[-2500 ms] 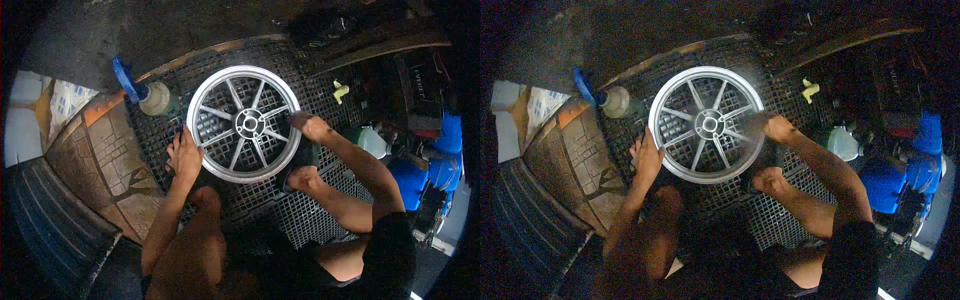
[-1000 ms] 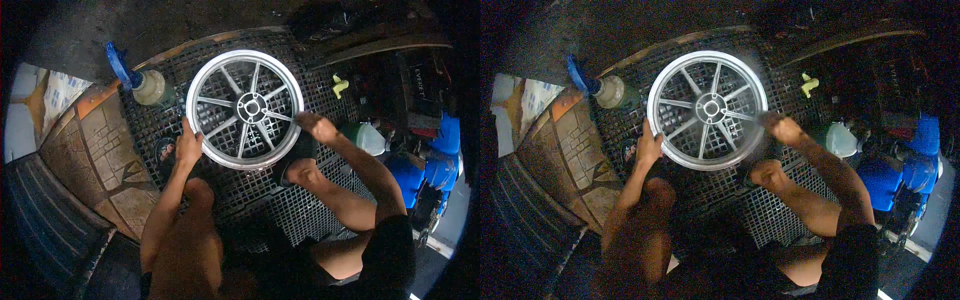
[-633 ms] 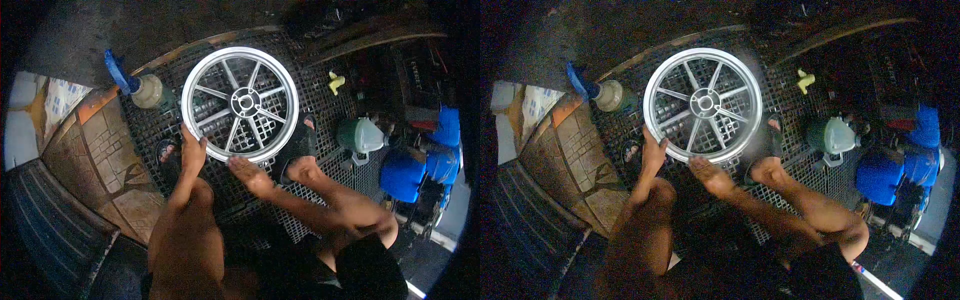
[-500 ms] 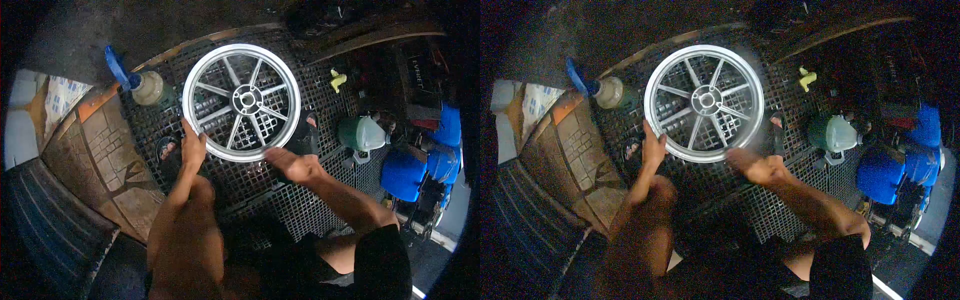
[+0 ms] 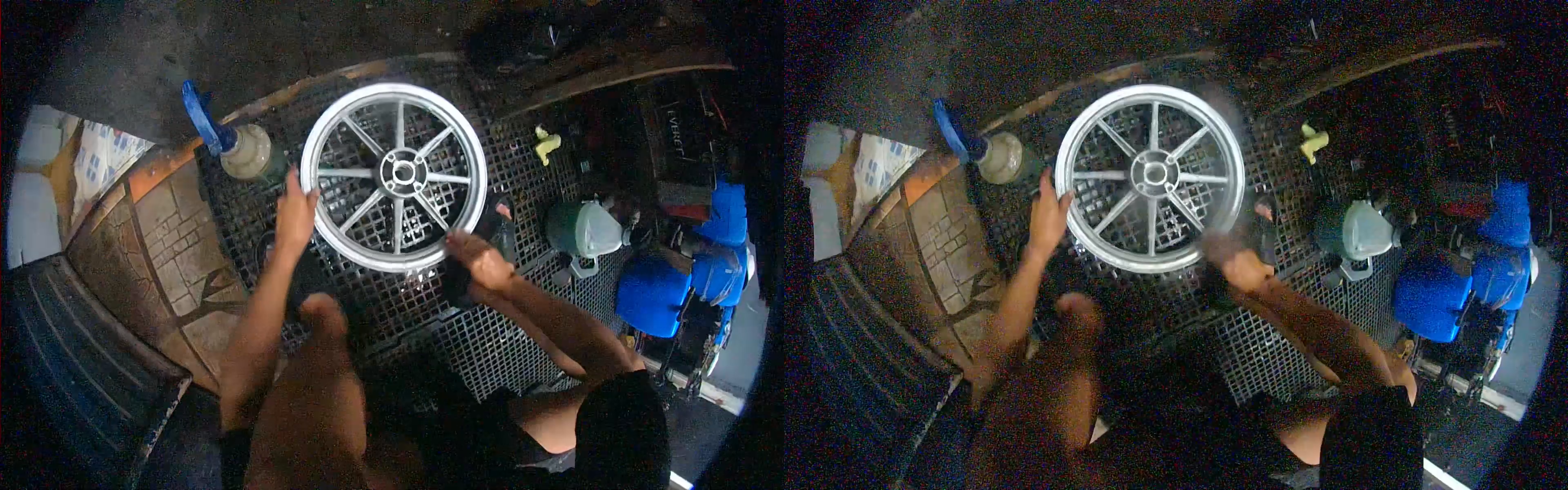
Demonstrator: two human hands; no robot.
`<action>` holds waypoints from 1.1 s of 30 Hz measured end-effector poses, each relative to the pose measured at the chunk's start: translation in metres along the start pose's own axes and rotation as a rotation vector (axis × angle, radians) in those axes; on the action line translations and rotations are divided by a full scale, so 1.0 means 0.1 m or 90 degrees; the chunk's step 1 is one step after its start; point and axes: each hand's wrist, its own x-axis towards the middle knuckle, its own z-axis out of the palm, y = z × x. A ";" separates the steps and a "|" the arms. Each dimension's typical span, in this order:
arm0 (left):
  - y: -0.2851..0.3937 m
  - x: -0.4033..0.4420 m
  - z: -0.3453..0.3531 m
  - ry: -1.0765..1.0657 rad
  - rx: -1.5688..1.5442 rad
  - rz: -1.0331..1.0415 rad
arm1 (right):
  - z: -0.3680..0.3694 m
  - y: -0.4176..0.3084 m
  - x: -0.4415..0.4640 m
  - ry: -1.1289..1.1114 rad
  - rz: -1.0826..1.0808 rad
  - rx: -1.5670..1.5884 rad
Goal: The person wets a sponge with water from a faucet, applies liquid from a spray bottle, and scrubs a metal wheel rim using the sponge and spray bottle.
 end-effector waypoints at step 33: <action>0.00 -0.79 0.46 -0.192 -0.385 -0.169 | -0.23 0.48 0.09 -0.138 -0.045 0.055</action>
